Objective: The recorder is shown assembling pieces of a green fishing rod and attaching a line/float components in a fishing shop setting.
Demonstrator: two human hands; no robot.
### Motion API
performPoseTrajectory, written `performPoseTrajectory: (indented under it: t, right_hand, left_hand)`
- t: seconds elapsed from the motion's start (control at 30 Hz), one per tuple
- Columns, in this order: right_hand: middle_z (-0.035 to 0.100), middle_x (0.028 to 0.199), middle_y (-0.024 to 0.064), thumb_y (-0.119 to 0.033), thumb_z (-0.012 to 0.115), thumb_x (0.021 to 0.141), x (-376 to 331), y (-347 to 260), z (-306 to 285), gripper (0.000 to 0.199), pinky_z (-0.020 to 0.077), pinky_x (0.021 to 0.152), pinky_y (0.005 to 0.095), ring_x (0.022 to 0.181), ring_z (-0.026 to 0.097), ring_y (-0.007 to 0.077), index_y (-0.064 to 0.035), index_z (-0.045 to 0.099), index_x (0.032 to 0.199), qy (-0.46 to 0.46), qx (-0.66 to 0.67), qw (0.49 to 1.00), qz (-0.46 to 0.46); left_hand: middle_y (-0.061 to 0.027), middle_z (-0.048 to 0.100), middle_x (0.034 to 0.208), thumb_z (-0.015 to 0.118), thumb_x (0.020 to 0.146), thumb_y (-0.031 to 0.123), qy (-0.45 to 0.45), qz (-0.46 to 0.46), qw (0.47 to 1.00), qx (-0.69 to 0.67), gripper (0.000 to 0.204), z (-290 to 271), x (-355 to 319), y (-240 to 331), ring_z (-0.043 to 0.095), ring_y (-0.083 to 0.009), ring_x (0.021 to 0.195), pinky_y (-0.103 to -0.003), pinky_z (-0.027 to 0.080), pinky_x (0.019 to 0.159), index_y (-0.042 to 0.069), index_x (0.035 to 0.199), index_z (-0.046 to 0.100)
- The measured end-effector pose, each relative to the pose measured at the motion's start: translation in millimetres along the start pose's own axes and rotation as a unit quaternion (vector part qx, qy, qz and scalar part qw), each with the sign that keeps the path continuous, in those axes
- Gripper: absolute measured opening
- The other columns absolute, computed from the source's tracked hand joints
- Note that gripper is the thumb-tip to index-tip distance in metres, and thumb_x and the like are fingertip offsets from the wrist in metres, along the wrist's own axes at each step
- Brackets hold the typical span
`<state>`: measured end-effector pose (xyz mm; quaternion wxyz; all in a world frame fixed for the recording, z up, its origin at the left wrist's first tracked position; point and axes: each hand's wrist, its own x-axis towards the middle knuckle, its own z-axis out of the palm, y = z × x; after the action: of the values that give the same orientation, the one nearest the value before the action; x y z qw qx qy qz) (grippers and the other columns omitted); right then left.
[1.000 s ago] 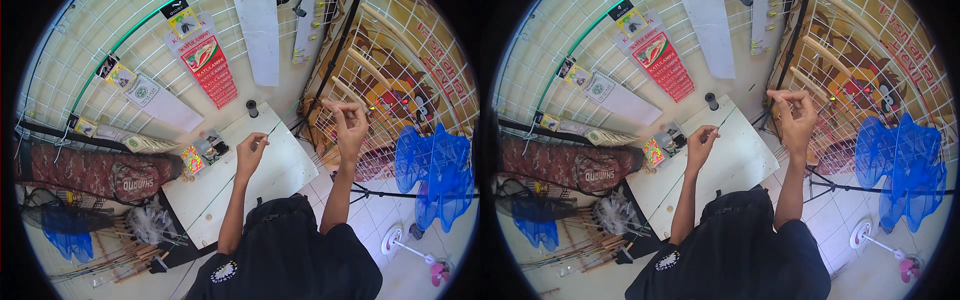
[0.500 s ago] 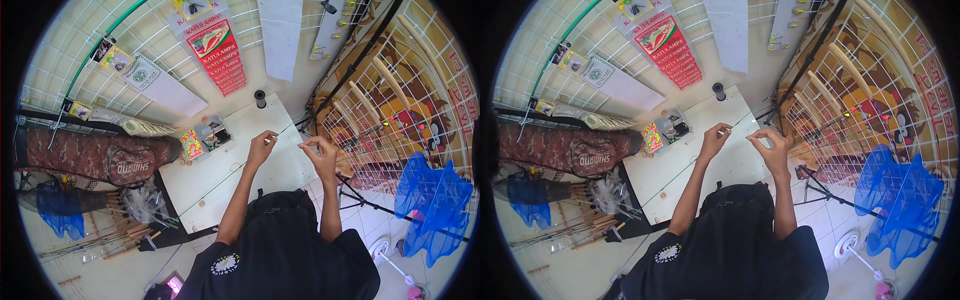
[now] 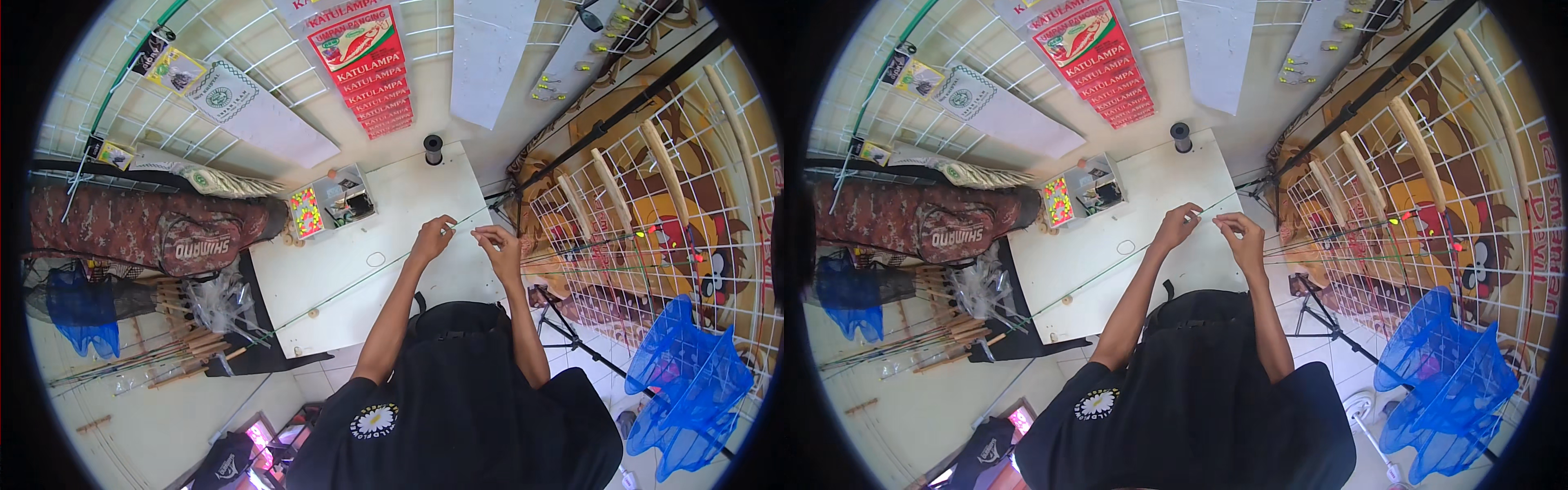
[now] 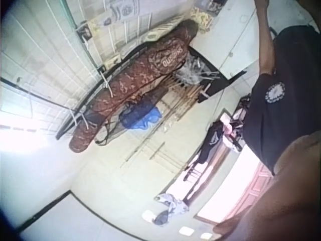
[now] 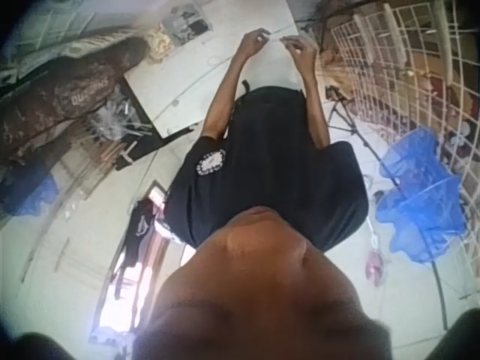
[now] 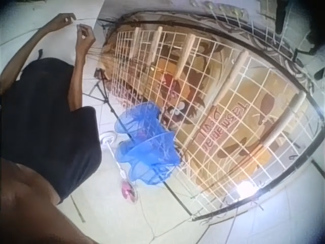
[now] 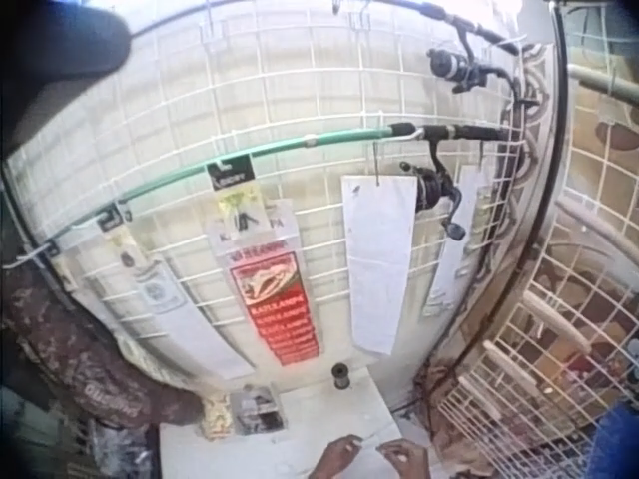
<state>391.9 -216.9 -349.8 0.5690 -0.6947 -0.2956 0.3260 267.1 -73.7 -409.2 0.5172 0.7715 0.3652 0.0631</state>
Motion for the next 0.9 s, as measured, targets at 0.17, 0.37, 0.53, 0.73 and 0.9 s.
performPoseTrajectory:
  t: [0.17,0.37,0.53,0.73,0.9]
  right_hand:
    - [0.072,0.088,0.0085,-0.008,0.07,0.088,11.8,15.3,-4.5,0.013,0.0493,0.069,0.0228,0.079,0.065,0.0087,0.0013,0.067,0.096,0.002,-0.001,1.0,0.031]
    - [0.071,0.09,0.007,-0.01,0.07,0.088,20.2,24.0,-4.6,0.016,0.0483,0.068,0.0209,0.08,0.063,0.0071,0.0023,0.066,0.098,-0.03,0.018,0.999,0.016]
    - [0.071,0.09,0.0063,-0.01,0.068,0.089,25.9,30.7,-0.6,0.015,0.0478,0.068,0.0211,0.081,0.064,0.0074,0.0015,0.065,0.099,-0.029,0.054,0.998,0.012]
    - [0.07,0.082,0.007,-0.006,0.067,0.089,30.7,32.8,-1.8,0.02,0.0465,0.063,0.0212,0.074,0.061,0.0079,-0.0014,0.054,0.103,-0.032,0.123,0.991,0.038]
    - [0.067,0.078,0.0076,-0.004,0.067,0.089,30.7,22.3,-4.2,0.027,0.0413,0.059,0.0208,0.065,0.052,0.0068,-0.005,0.045,0.106,-0.072,0.17,0.981,0.062]
  left_hand:
    - [-0.0176,0.069,0.098,0.064,0.087,0.013,-0.005,-0.014,1.0,0.014,0.021,12.2,8.9,-14.8,0.067,-0.0323,0.094,-0.039,0.053,0.084,0.008,0.108,0.065]
    - [-0.0182,0.069,0.102,0.063,0.087,0.012,-0.005,-0.019,1.0,0.002,0.022,21.9,11.1,-29.2,0.067,-0.0328,0.096,-0.04,0.053,0.086,0.008,0.109,0.065]
    - [-0.017,0.069,0.102,0.063,0.089,0.013,0.082,0.072,0.994,0.022,0.022,23.2,4.8,-6.6,0.068,-0.0279,0.093,-0.037,0.053,0.083,0.008,0.11,0.065]
    - [-0.0078,0.069,0.095,0.069,0.089,0.016,0.065,0.029,0.946,-0.316,0.019,21.8,-13.2,37.7,0.062,-0.0124,0.085,-0.026,0.048,0.076,0.007,0.106,0.069]
    - [-0.0049,0.069,0.095,0.074,0.084,0.008,0.097,0.096,0.962,-0.237,0.016,18.6,-21.5,45.6,0.058,-0.0105,0.082,-0.025,0.045,0.07,0.006,0.1,0.072]
